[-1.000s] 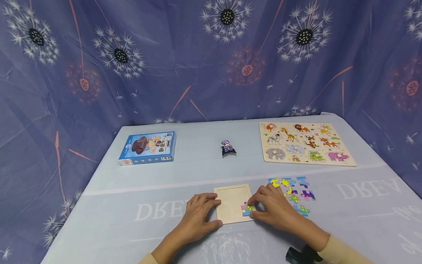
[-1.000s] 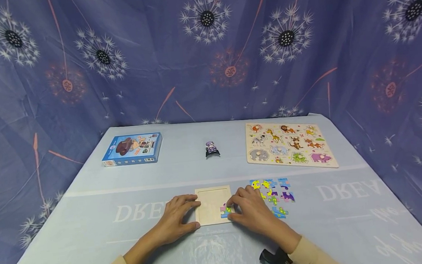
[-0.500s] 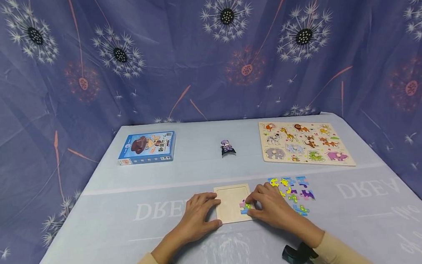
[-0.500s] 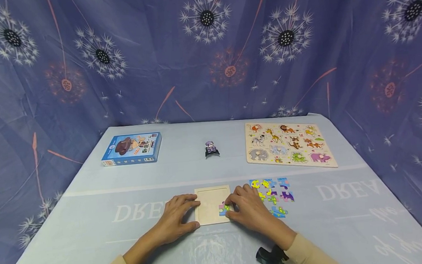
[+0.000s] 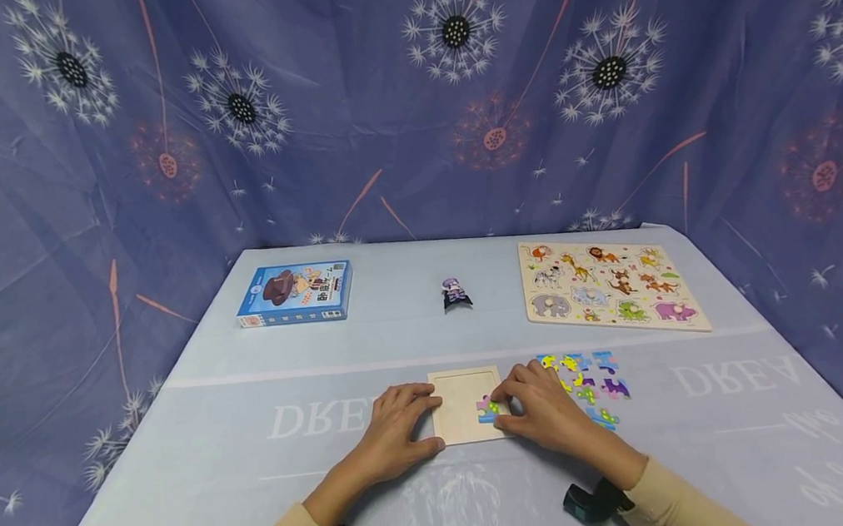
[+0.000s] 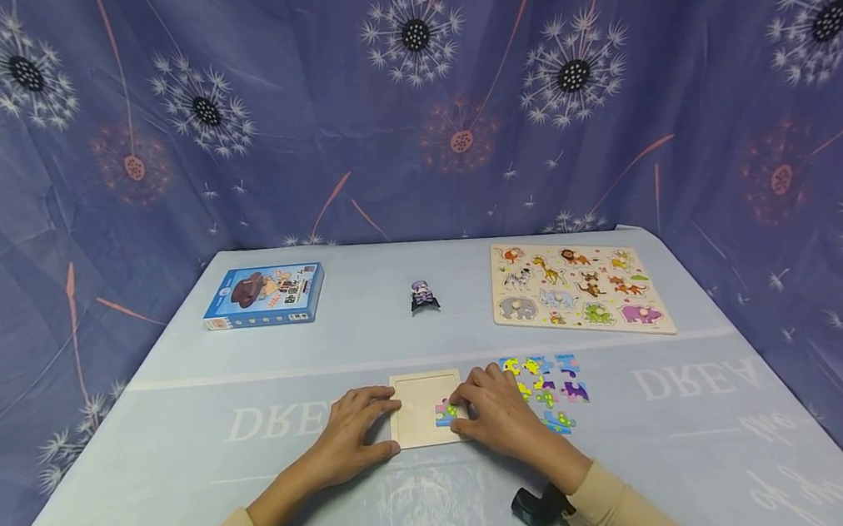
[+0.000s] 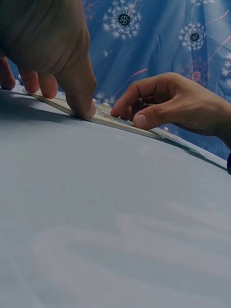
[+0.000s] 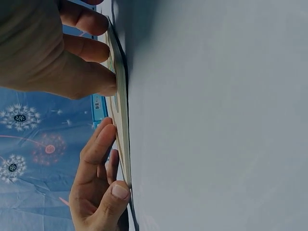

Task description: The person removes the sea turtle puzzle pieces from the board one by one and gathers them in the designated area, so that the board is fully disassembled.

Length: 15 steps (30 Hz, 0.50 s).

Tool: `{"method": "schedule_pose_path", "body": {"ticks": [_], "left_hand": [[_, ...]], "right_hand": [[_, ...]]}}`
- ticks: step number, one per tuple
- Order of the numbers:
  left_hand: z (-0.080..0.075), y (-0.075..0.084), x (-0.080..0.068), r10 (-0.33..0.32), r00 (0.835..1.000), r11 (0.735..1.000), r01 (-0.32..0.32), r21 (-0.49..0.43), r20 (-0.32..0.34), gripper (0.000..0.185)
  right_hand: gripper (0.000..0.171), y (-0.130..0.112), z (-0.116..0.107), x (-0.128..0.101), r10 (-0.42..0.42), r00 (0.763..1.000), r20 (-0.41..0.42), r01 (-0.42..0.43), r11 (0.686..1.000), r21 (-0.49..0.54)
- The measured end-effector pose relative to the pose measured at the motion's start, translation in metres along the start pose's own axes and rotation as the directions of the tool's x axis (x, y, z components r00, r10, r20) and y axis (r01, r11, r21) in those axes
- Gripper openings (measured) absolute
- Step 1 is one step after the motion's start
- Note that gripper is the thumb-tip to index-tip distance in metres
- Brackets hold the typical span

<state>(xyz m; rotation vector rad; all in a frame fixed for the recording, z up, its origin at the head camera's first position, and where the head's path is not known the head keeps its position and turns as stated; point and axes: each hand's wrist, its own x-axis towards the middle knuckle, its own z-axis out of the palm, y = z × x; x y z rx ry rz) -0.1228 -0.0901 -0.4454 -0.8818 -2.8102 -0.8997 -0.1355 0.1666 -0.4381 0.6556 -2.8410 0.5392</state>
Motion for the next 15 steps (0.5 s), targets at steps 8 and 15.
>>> {"method": "schedule_pose_path", "body": {"ticks": [8,15], "left_hand": [[-0.0001,0.0002,0.0003,-0.01,1.0,1.0,0.01,-0.014,0.009,0.05],[0.0005,0.0002,0.0007,-0.018,1.0,1.0,0.019,-0.023,0.011,0.05]], "right_hand": [[0.026,0.0021,0.0007,0.0,-0.006,1.0,-0.002,0.006,1.0,0.005],[0.025,0.0028,0.0011,-0.001,-0.039,0.999,-0.018,0.039,0.999,-0.001]]}}
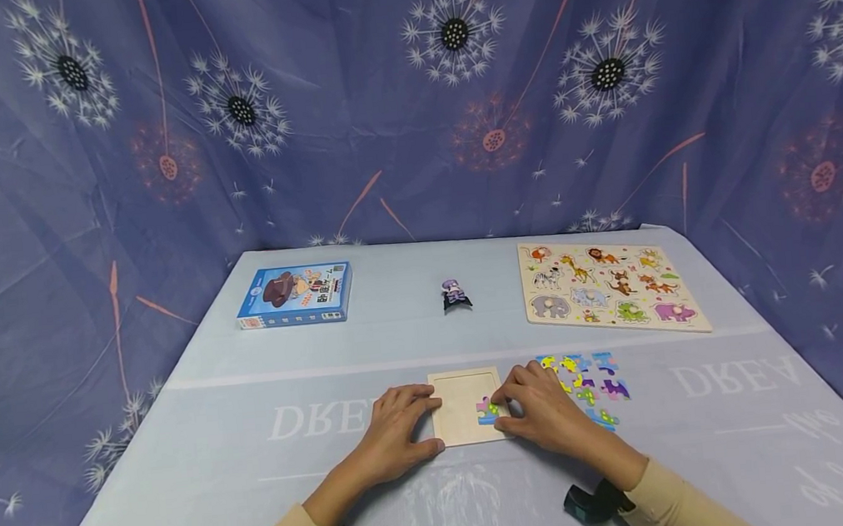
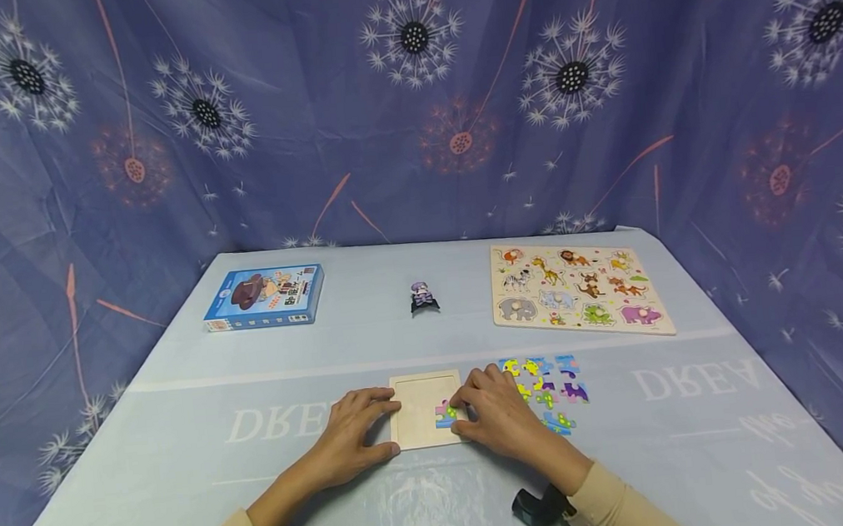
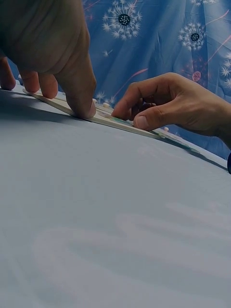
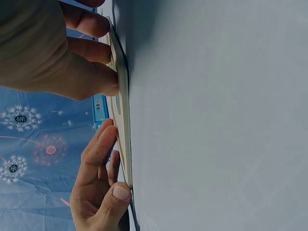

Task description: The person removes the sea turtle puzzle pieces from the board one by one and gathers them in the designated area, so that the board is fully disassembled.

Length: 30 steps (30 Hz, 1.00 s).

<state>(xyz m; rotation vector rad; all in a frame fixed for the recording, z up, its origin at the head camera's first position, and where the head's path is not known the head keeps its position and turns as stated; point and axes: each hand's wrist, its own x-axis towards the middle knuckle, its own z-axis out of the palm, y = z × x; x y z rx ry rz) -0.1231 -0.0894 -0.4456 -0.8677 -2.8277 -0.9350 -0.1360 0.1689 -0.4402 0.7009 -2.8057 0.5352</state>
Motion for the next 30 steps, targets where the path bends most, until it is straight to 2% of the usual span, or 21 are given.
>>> {"method": "schedule_pose_path", "body": {"ticks": [5,12,22,30], "left_hand": [[0.001,0.0,0.0,-0.003,1.0,1.0,0.003,0.007,-0.003,0.05],[0.0,0.0,0.0,0.007,1.0,1.0,-0.007,0.0,-0.001,0.05],[0.0,0.0,0.0,0.014,1.0,1.0,-0.014,0.01,-0.008,0.05],[-0.001,-0.001,-0.001,0.021,1.0,1.0,-0.021,0.011,-0.007,0.05]], "right_hand": [[0.024,0.0,-0.001,0.0,-0.02,1.0,-0.006,0.02,1.0,-0.009],[0.024,0.002,-0.005,-0.004,0.001,1.0,0.0,-0.001,1.0,0.019],[0.026,0.019,-0.024,-0.016,-0.015,0.997,-0.073,0.016,1.0,0.018],[0.027,0.04,-0.042,-0.036,0.003,0.992,-0.123,-0.001,1.0,0.016]]}}
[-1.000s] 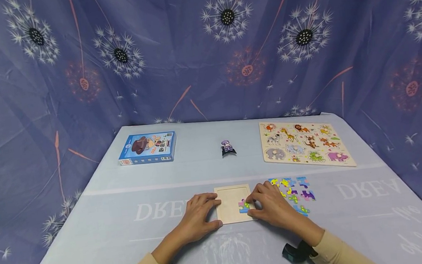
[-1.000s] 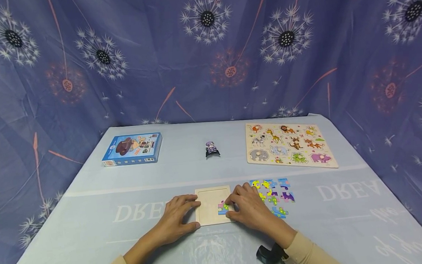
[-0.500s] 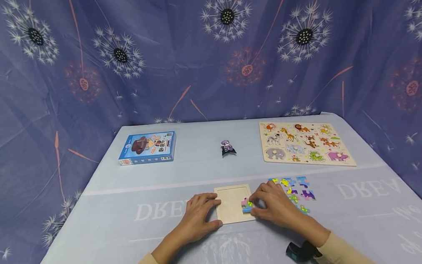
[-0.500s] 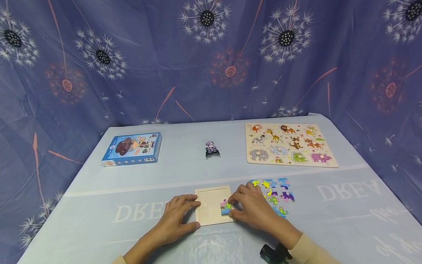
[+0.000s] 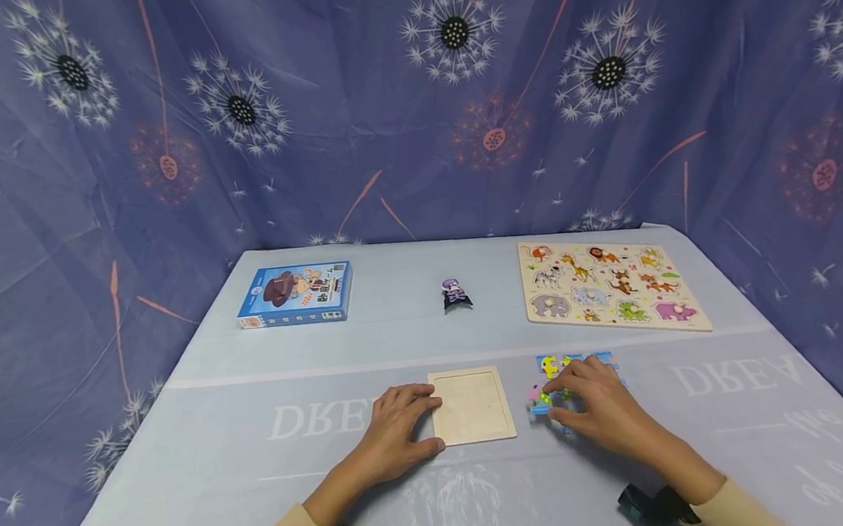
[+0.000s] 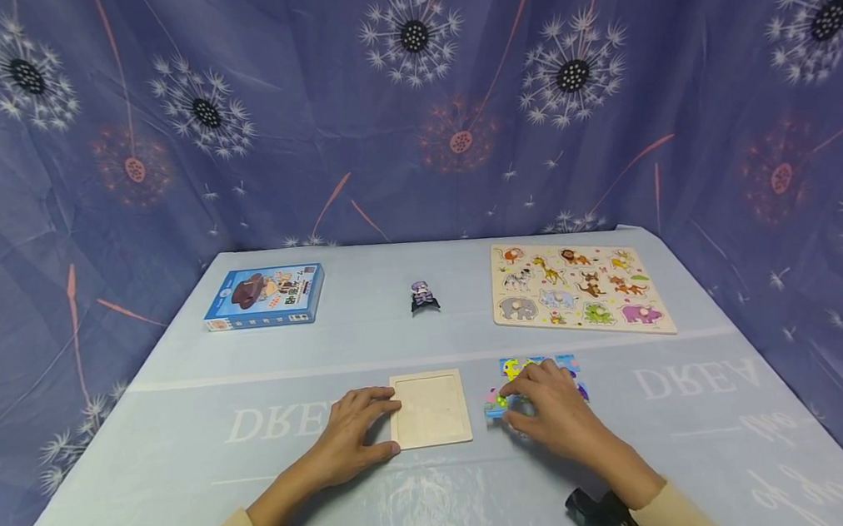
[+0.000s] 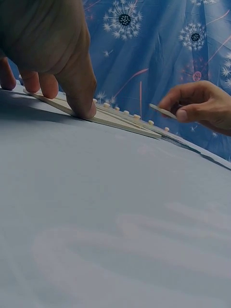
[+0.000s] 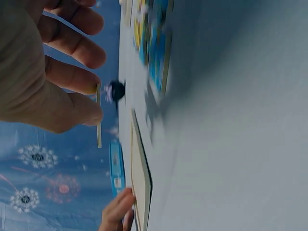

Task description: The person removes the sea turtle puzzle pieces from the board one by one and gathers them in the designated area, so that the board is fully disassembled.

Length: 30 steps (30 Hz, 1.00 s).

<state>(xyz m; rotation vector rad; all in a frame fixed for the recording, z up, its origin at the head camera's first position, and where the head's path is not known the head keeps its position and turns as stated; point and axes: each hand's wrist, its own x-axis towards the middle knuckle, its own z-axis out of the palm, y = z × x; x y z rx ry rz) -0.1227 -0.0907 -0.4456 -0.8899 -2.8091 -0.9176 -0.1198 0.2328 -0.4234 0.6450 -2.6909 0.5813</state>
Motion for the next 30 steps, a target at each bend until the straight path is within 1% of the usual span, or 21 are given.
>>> {"method": "schedule_pose_path", "body": {"ticks": [6,13,16,22,30], "left_hand": [[-0.001,0.001,0.0,-0.002,1.0,1.0,0.002,0.008,0.002,0.05],[-0.001,0.002,0.0,-0.002,1.0,1.0,0.002,0.008,0.0,0.051],[-0.001,0.002,0.0,-0.001,1.0,1.0,0.001,0.01,-0.002,0.051],[0.0,0.002,0.0,0.0,1.0,1.0,0.0,0.012,-0.004,0.051],[0.0,0.002,0.001,-0.018,1.0,1.0,0.018,-0.005,0.008,0.05]], "right_hand": [[0.028,0.019,-0.015,-0.017,0.024,1.0,-0.009,-0.024,0.999,-0.042],[0.032,0.041,-0.027,-0.037,0.006,0.998,-0.055,-0.008,0.999,-0.045],[0.031,0.048,-0.033,-0.044,0.014,0.999,-0.049,-0.017,0.998,-0.058],[0.03,0.061,-0.043,-0.055,0.058,0.998,-0.01,-0.059,0.995,-0.085],[0.032,0.079,-0.045,-0.066,0.043,0.999,-0.008,-0.043,0.995,-0.087]]}}
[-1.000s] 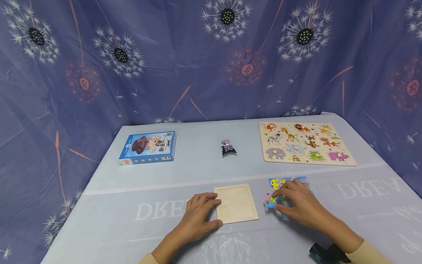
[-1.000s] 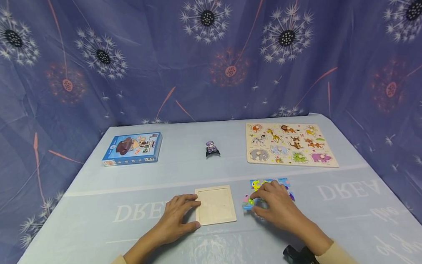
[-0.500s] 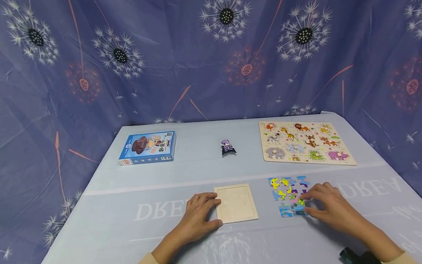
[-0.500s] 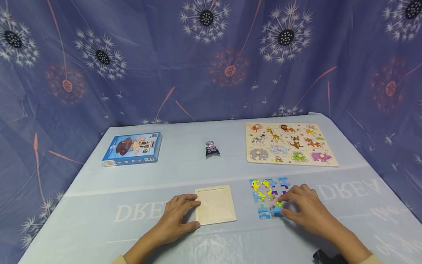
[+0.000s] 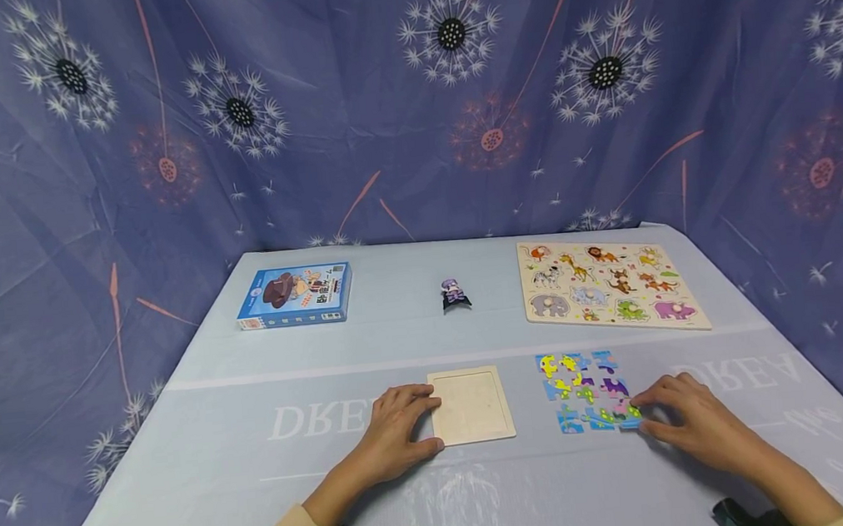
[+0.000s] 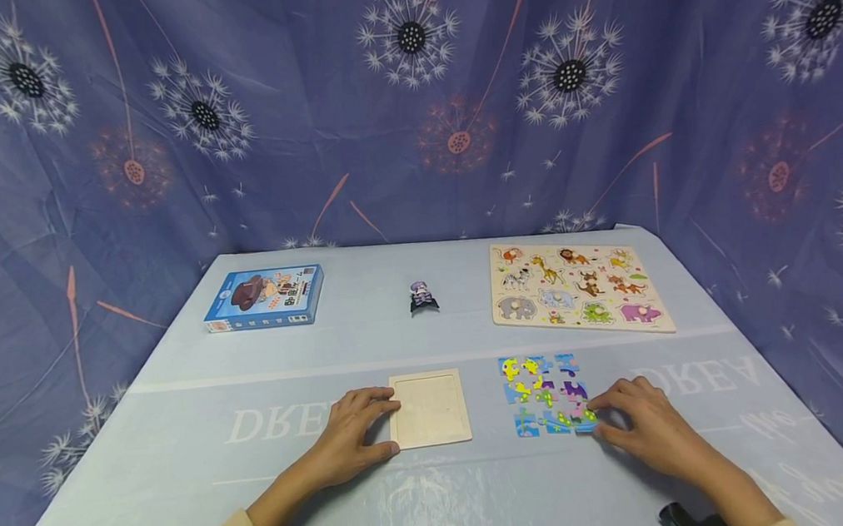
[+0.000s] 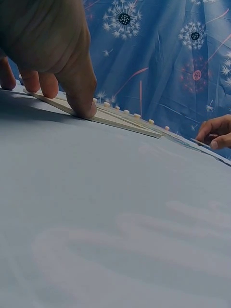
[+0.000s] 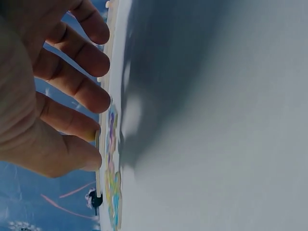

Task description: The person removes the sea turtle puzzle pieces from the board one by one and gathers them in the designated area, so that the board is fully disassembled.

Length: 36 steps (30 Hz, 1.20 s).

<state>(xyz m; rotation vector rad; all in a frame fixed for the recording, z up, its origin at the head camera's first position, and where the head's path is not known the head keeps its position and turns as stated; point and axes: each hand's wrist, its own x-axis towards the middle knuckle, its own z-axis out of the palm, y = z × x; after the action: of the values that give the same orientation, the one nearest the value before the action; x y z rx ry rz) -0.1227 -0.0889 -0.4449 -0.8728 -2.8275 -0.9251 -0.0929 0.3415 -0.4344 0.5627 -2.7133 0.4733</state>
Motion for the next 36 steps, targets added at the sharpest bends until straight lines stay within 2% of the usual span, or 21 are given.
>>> {"method": "schedule_pose_path", "body": {"ticks": [5,17,25,36], "left_hand": [[0.0,0.0,0.0,0.001,1.0,1.0,-0.001,0.007,0.0,0.05],[0.0,0.0,0.0,0.004,1.0,1.0,-0.004,0.01,-0.003,0.05],[0.001,-0.001,0.0,0.014,1.0,1.0,-0.014,0.014,-0.007,0.049],[0.0,-0.001,0.0,0.008,1.0,1.0,-0.008,0.014,0.001,0.05]], "right_hand": [[0.031,0.006,0.001,-0.002,-0.006,1.0,0.007,0.006,1.0,0.021],[0.029,0.01,-0.001,-0.003,0.045,0.997,0.058,-0.046,0.999,0.019],[0.029,0.012,0.001,-0.003,0.026,0.998,0.048,-0.027,0.999,0.024],[0.028,0.009,0.001,-0.002,0.05,0.996,0.068,-0.051,0.999,0.009]]}}
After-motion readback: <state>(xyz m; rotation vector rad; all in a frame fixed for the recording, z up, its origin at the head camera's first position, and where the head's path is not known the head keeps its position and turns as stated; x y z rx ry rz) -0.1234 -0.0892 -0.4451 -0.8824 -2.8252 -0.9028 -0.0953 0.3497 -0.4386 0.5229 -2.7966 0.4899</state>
